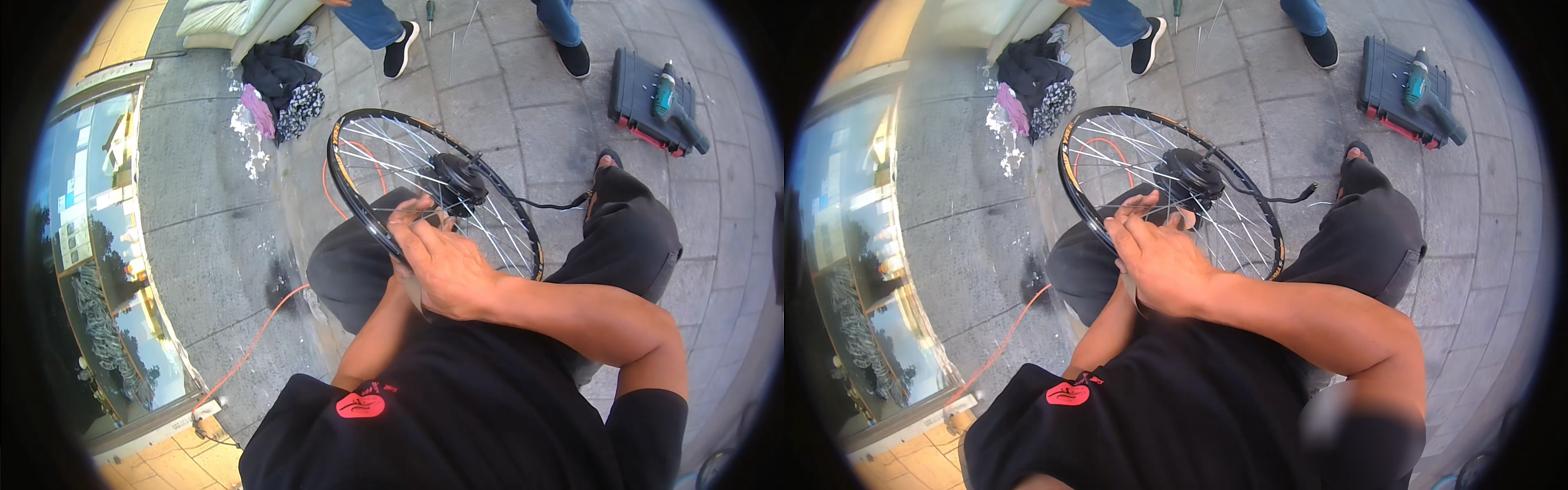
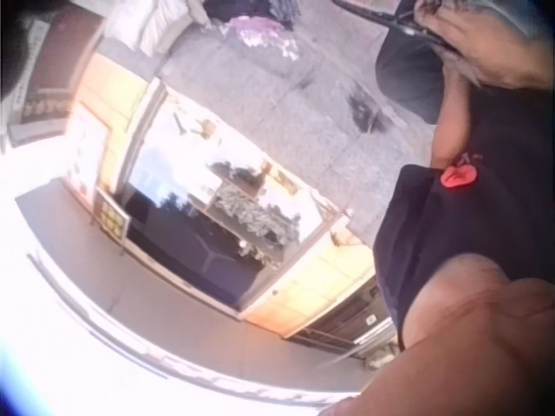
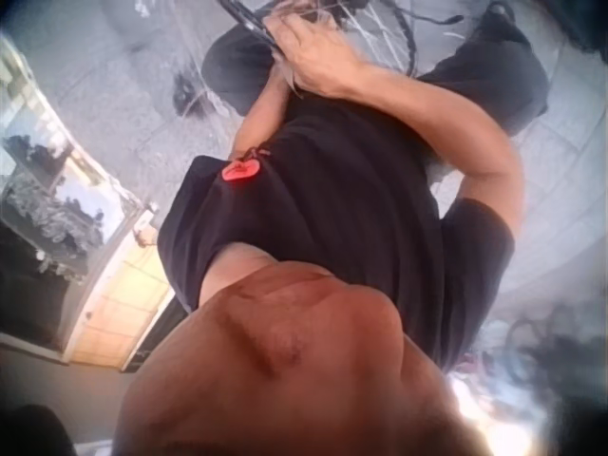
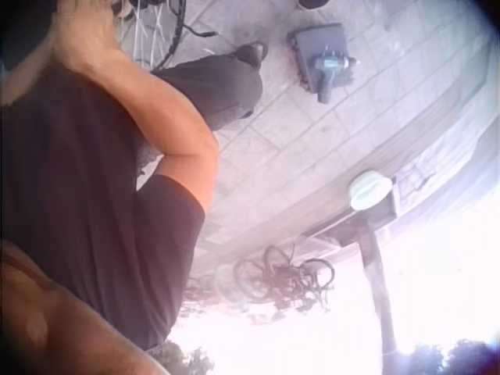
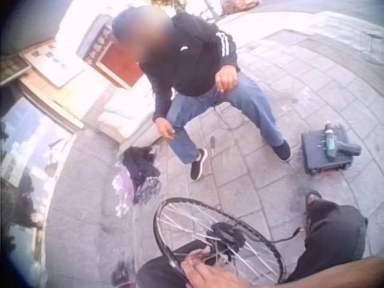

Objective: The person is repairing a bicycle wheel by tightening the spokes with a cordless drill. They rotate the wheel and adjust the spokes systematically.

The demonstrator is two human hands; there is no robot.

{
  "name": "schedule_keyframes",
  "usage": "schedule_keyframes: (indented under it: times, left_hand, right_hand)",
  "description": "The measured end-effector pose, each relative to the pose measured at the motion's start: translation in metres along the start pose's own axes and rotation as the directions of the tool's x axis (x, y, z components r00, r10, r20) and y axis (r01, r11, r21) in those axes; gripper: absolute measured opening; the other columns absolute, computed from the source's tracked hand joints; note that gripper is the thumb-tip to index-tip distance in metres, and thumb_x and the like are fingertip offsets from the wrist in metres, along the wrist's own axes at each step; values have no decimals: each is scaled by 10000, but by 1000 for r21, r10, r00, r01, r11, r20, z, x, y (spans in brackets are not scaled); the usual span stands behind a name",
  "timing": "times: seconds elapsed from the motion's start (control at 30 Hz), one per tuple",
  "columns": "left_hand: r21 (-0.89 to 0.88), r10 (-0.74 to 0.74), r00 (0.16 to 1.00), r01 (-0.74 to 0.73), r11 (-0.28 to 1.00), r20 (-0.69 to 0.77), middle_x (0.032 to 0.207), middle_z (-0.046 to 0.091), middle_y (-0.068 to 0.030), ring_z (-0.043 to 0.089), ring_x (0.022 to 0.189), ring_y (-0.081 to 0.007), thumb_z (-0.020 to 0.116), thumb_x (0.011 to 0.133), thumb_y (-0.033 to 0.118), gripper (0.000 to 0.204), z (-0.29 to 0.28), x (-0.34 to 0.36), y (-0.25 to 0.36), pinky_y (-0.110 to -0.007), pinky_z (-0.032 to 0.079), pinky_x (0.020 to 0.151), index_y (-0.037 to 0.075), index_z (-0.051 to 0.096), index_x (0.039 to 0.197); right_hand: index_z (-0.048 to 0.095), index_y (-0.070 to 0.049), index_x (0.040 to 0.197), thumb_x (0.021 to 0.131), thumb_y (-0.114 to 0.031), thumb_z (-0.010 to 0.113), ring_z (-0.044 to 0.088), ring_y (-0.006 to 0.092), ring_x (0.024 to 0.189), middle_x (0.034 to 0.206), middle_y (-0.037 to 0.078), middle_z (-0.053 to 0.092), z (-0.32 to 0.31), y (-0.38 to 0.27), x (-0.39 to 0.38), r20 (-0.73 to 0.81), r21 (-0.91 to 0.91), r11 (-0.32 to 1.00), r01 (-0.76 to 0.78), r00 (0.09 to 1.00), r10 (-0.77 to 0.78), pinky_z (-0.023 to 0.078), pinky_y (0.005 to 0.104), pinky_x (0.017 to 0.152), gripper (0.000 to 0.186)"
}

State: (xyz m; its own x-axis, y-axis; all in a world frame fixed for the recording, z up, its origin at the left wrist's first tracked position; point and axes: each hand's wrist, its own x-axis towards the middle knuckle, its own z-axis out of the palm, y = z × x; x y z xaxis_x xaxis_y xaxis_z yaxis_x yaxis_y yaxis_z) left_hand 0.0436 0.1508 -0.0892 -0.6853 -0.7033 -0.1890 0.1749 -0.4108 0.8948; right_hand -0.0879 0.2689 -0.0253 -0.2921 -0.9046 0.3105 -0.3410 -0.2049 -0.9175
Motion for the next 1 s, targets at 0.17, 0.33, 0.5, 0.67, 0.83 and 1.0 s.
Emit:
schedule_keyframes:
  times: [0.17,0.33,0.5,0.67,0.83,1.0]
  left_hand:
    - [163,-12,996,-2,987,84,1381,570,-126,510,1376,-267,577,1116,378,462,-3,7,5,-501,481,1167,42,467,1412]
    - [493,67,998,-66,867,16,1385,570,-160,515,1365,-288,564,1112,447,541,12,9,10,-478,487,1161,10,457,1411]
    - [418,85,957,-200,886,278,1412,565,-188,553,1327,-292,607,1029,384,548,11,26,22,-469,520,1112,-8,496,1396]
    - [429,63,962,-176,886,265,1398,610,-159,608,1270,-254,849,908,102,465,-9,34,15,-443,530,1107,21,624,1307]
    - [585,229,836,-520,622,499,1275,709,-128,677,1189,-282,839,909,213,381,-38,56,8,-511,457,1173,45,705,1224]
    - [624,214,782,-604,496,586,1149,726,-102,707,1112,-278,853,892,131,338,-46,65,12,-524,494,1125,78,687,1182]
  right_hand:
    - [445,90,1509,961,-146,682,693,491,1061,1338,315,562,16,10,7,-125,-32,996,84,988,-87,575,585,897,642]
    - [441,68,1490,911,-86,670,680,490,1067,1308,311,584,20,10,14,-133,-52,996,66,988,-72,559,552,916,642]
    - [424,56,1497,876,-52,682,674,497,1034,1273,317,597,18,5,16,-136,11,1000,24,990,-22,548,548,902,681]
    - [425,53,1497,856,-41,685,677,489,1017,1230,303,609,20,6,18,-142,27,999,29,990,-25,548,540,897,698]
    - [429,46,1500,828,-26,684,674,481,1011,1175,279,612,14,5,17,-105,17,1000,19,994,-17,545,535,894,723]
    - [473,76,1466,882,-62,717,679,460,985,1258,280,591,15,5,17,-138,3,999,47,989,-46,548,540,847,648]
